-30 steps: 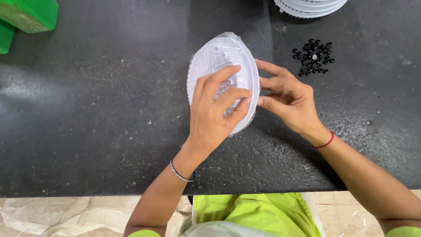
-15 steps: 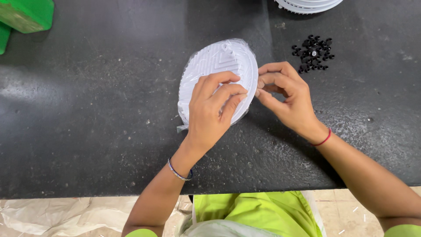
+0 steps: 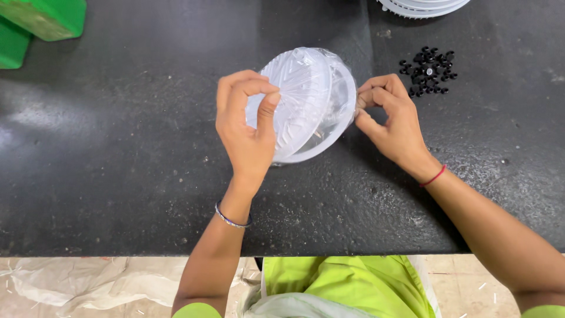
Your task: The person unwraps plastic film from a round white lamp base, presses small black plastic pins into the holes on its underside, then wraps the base in plastic film and stacks it with finished bases. They repeat this cycle, handling one base at a time on the workbench.
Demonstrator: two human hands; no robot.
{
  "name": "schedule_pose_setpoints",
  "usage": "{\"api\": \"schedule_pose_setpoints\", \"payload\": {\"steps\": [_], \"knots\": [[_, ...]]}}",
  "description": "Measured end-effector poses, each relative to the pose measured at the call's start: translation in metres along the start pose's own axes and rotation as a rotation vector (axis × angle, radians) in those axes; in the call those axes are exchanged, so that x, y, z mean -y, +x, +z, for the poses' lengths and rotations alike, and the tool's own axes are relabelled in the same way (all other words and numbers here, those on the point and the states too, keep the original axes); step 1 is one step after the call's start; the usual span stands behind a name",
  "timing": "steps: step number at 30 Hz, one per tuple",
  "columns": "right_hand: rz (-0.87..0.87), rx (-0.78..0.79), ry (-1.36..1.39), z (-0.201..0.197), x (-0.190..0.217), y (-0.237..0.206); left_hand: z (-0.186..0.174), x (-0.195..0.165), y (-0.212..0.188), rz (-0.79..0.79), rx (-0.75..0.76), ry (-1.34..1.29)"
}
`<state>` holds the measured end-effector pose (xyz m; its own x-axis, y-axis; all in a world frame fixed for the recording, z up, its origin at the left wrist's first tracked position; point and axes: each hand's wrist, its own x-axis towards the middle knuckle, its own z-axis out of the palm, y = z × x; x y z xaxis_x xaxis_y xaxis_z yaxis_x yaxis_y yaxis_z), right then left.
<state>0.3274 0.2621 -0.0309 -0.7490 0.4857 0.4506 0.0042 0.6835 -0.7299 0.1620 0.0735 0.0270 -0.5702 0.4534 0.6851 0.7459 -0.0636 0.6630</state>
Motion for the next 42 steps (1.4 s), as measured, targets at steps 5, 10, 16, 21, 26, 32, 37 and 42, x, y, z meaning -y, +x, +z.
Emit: {"api": "schedule_pose_setpoints", "payload": {"steps": [5,10,16,21,26,32,37,42], "knots": [[0.062,0.05,0.03,-0.004,0.0,0.001,0.004,0.003,-0.002,0.011,-0.013,-0.023],[0.102,-0.06,0.055,-0.021,0.008,0.004,0.009,0.003,-0.008,0.026,0.024,-0.026],[-0.135,0.053,-0.072,-0.012,0.016,0.0,0.013,0.007,-0.011,0.051,0.072,-0.063],[0.011,0.019,0.095,0.006,0.005,-0.004,0.019,0.006,-0.015,0.082,0.133,-0.015],[0.261,-0.067,0.63,-0.021,-0.019,0.008,0.022,0.005,-0.015,0.14,0.194,0.051],[0.244,-0.115,0.937,-0.044,-0.023,0.007,0.017,-0.002,-0.011,0.205,0.343,0.026],[0.283,-0.167,1.149,-0.047,-0.02,0.009,0.015,-0.013,-0.009,0.262,0.394,0.027],[0.293,-0.141,1.12,-0.048,-0.016,0.011,0.026,-0.011,-0.015,0.302,0.479,0.186]]}}
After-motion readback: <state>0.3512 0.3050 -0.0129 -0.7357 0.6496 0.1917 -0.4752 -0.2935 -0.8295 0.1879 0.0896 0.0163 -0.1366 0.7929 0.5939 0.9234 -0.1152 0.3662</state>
